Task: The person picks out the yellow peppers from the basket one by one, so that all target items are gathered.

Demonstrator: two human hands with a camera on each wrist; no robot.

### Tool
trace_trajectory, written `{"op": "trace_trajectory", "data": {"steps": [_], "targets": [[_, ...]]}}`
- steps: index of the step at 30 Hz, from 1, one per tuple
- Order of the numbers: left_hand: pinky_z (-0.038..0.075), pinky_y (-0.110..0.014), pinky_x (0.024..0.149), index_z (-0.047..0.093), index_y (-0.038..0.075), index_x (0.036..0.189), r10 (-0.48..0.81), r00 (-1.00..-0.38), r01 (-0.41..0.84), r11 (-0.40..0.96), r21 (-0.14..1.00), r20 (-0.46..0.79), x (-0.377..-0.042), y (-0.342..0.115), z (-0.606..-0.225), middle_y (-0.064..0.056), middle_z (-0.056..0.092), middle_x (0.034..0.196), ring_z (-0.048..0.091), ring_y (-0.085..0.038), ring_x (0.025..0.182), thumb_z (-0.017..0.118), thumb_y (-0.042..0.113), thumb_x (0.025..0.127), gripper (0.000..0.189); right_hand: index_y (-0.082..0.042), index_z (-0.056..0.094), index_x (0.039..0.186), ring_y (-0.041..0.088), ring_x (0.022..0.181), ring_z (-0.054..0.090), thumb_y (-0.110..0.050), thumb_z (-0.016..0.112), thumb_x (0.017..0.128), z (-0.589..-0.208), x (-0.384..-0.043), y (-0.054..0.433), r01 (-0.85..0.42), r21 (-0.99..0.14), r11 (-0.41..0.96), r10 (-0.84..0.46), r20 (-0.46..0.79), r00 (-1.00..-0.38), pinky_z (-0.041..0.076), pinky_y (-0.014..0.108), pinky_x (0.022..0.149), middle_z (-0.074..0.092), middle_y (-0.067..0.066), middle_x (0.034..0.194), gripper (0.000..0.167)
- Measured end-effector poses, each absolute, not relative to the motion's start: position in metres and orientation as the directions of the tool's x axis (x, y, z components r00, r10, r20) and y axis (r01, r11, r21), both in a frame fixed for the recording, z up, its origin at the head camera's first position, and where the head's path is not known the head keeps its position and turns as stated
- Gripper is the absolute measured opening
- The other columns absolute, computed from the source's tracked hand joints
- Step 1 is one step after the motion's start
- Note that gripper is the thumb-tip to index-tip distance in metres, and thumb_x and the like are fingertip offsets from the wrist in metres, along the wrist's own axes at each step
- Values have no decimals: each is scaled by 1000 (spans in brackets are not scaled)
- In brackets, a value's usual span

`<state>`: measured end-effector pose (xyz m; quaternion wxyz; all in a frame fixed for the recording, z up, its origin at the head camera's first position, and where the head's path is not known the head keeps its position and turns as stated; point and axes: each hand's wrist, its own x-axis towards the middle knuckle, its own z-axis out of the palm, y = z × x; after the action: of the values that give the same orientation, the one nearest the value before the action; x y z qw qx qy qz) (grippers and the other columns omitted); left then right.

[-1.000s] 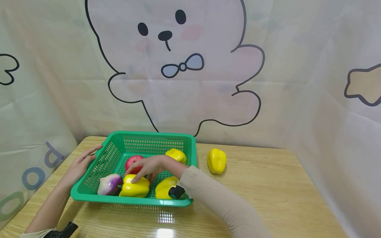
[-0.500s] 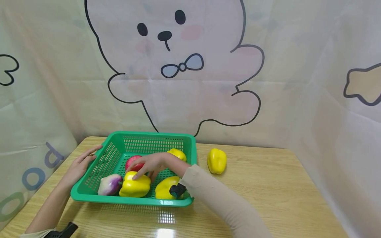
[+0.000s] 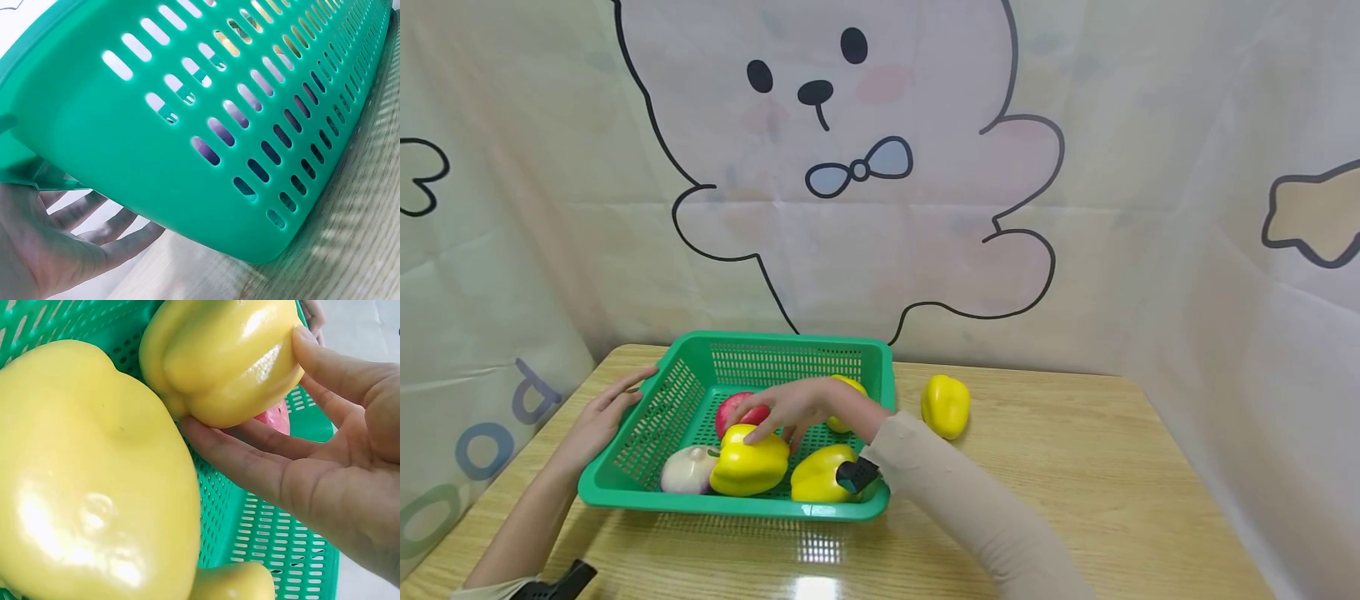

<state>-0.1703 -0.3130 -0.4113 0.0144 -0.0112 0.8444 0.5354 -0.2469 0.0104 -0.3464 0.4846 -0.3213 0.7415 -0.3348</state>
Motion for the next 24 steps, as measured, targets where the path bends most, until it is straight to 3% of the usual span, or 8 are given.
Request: {"op": "trace_trajectory", "data": {"steps": [3, 6, 12, 18, 21, 24], "targets": [[51, -47, 93, 28, 9, 167, 0, -999, -33, 430, 902, -36, -170, -313, -412, -28, 22, 170, 50, -42, 134, 29, 33, 117, 56, -24, 57, 149, 30, 116, 62, -20, 63, 108, -345, -248, 13, -141, -813, 565, -802, -502, -324, 60, 45, 96, 48, 5, 151, 42], [44, -59, 102, 28, 9, 167, 6, -999, -26, 431, 902, -32, -170, -312, -412, -28, 17, 172, 32, -52, 147, 29, 32, 117, 56, -24, 56, 151, 32, 116, 63, -19, 62, 108, -343, -249, 16, -116, -819, 561, -801, -503, -323, 59, 46, 96, 49, 6, 150, 43], [36, -72, 107, 29, 7, 167, 4, -1000, -17, 421, 907, -20, -169, -311, -410, -29, 16, 172, 24, -56, 152, 30, 34, 117, 56, -24, 54, 153, 33, 116, 65, -20, 61, 109, -342, -250, 21, -112, -820, 561, -802, -505, -319, 60, 45, 95, 52, 10, 146, 44], [36, -73, 107, 29, 7, 167, 9, -1000, -18, 416, 909, -24, -169, -311, -410, -29, 14, 172, 20, -56, 153, 31, 35, 117, 57, -20, 55, 151, 30, 116, 64, -20, 60, 109, -340, -248, 26, -85, -830, 552, -802, -500, -326, 61, 44, 93, 54, 11, 141, 41], [35, -74, 108, 28, 7, 167, 11, -1000, -18, 417, 909, -26, -169, -312, -410, -30, 14, 172, 19, -58, 153, 31, 34, 117, 57, -17, 55, 150, 30, 120, 63, -19, 59, 110, -340, -247, 28, -58, -837, 544, -800, -497, -335, 61, 46, 93, 56, 11, 145, 40], [41, -68, 105, 28, 8, 167, 11, -1000, -19, 421, 907, -26, -169, -312, -410, -31, 15, 171, 22, -57, 152, 30, 34, 117, 57, -18, 54, 151, 31, 123, 61, -19, 59, 110, -340, -245, 30, -38, -839, 543, -795, -499, -346, 61, 46, 94, 53, 14, 151, 41]]}}
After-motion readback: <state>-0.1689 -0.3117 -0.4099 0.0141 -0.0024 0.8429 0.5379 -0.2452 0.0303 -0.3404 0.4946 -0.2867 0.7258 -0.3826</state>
